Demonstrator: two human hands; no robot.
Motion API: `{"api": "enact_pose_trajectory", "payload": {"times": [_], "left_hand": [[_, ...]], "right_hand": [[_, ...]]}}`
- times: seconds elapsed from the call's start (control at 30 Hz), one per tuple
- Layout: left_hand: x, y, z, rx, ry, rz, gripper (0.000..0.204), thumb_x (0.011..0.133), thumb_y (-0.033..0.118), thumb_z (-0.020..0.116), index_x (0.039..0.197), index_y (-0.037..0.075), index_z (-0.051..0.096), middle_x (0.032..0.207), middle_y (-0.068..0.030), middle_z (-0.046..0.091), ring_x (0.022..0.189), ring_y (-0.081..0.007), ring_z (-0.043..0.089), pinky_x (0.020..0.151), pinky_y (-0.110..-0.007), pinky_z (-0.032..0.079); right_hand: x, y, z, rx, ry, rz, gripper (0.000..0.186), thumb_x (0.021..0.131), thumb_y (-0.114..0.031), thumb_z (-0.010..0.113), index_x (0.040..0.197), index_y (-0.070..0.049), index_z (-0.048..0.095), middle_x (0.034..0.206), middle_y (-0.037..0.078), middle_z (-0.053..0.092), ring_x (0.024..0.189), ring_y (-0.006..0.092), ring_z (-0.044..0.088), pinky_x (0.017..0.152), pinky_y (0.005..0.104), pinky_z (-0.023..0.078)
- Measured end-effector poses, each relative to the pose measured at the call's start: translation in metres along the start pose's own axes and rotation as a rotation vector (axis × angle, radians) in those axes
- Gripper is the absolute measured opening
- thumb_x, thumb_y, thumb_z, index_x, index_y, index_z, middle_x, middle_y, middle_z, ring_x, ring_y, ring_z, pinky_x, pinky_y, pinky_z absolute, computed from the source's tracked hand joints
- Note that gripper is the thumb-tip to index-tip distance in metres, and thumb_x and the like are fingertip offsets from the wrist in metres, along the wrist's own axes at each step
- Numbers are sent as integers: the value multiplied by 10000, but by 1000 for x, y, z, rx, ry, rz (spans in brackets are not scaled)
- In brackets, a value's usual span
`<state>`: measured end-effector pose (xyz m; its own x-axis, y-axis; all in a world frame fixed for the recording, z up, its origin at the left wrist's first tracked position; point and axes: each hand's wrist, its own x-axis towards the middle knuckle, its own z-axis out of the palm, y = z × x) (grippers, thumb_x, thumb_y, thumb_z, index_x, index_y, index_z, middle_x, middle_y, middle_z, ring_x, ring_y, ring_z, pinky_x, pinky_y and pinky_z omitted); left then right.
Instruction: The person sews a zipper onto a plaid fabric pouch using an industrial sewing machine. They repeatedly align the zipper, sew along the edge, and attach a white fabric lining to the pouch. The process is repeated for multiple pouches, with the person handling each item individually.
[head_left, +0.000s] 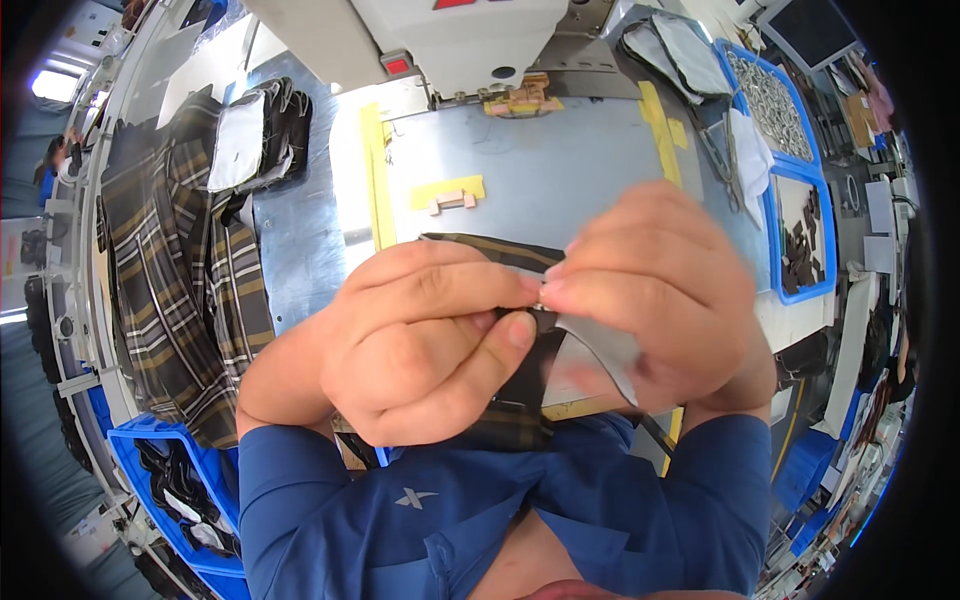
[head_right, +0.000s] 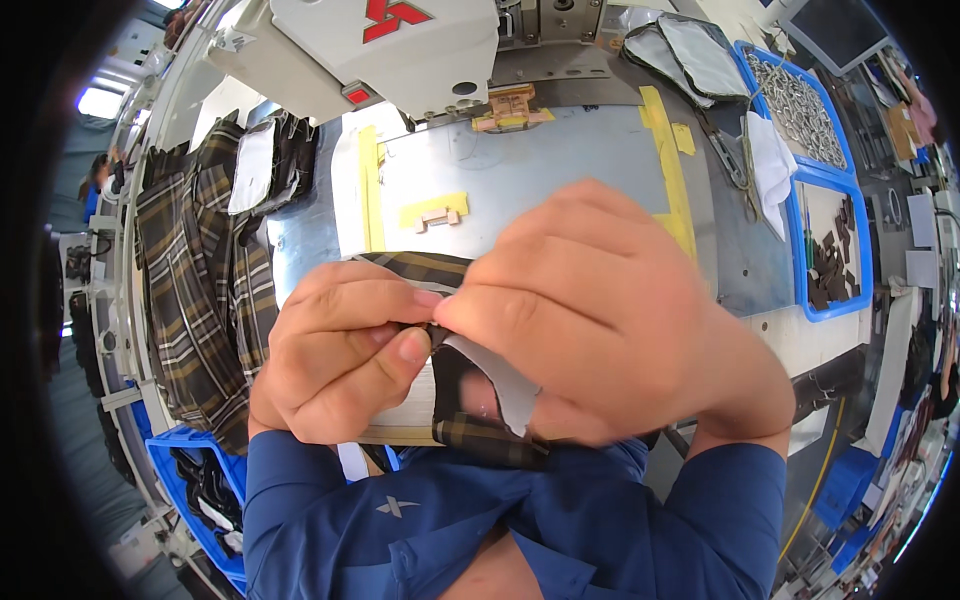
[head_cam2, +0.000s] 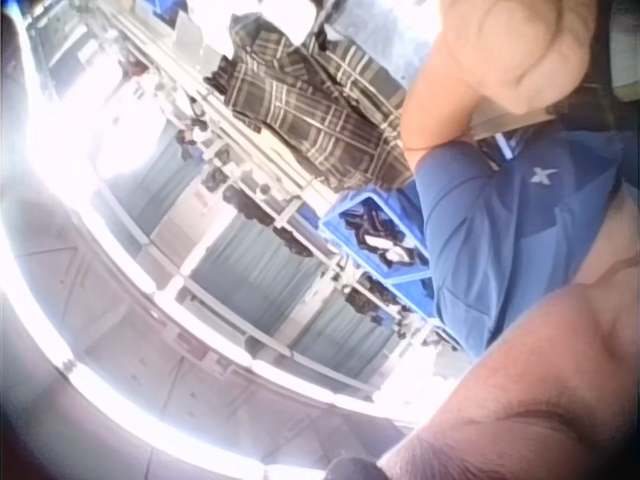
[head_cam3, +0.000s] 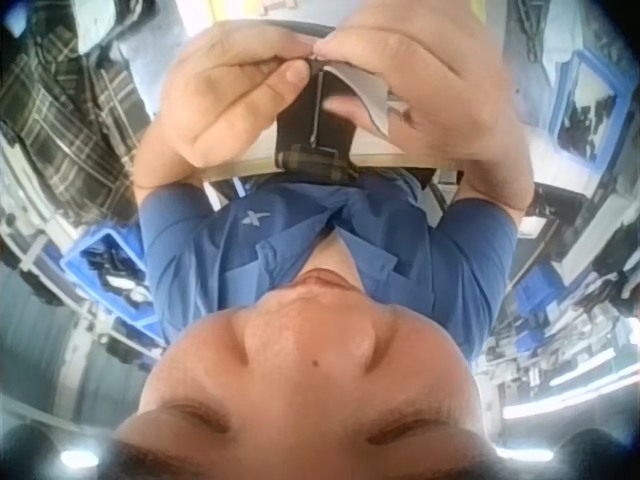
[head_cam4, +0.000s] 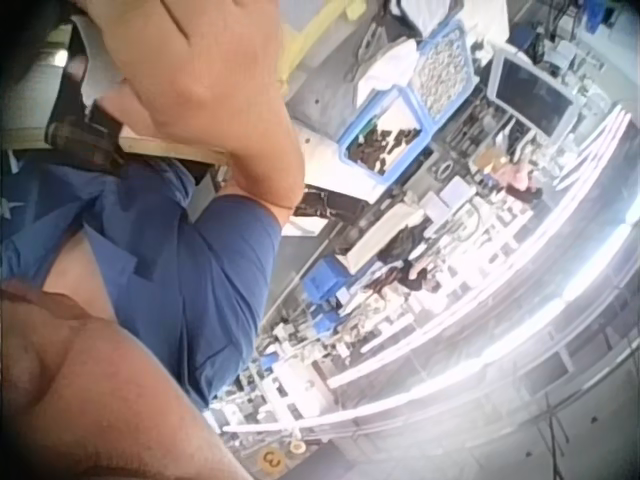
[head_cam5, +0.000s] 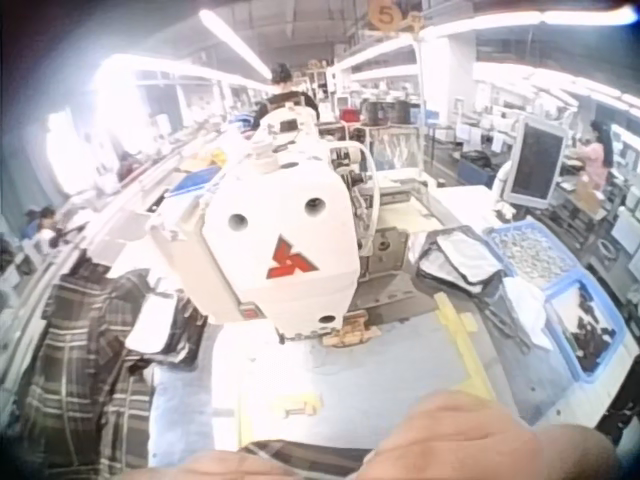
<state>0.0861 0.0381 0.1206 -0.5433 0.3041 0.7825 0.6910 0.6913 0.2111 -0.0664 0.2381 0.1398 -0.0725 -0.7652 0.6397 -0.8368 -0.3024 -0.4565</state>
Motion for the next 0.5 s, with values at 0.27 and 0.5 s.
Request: {"api": "enact_pose_trajectory", "payload": {"times": [0.27, 0.5], "left_hand": [[5, -8, -31, -114, 82, -169, 531, 800, 432, 918, 1078, 12, 747, 993, -159, 668, 866, -321, 720, 662, -381, 575], [20, -2, -45, -298, -53, -392, 197, 771, 151, 890, 910, 28, 824, 991, -185, 746, 838, -285, 738, 723, -345, 594]], "right_hand": [[-6, -12, -2, -175, 67, -26, 133, 827, -98, 817, 950, -76, 772, 946, 73, 787, 769, 254, 724, 701, 408, 572], [-4, -13, 0, -112, 75, -104, 150, 836, -112, 791, 980, -76, 772, 957, 82, 795, 771, 250, 730, 685, 389, 563]]}}
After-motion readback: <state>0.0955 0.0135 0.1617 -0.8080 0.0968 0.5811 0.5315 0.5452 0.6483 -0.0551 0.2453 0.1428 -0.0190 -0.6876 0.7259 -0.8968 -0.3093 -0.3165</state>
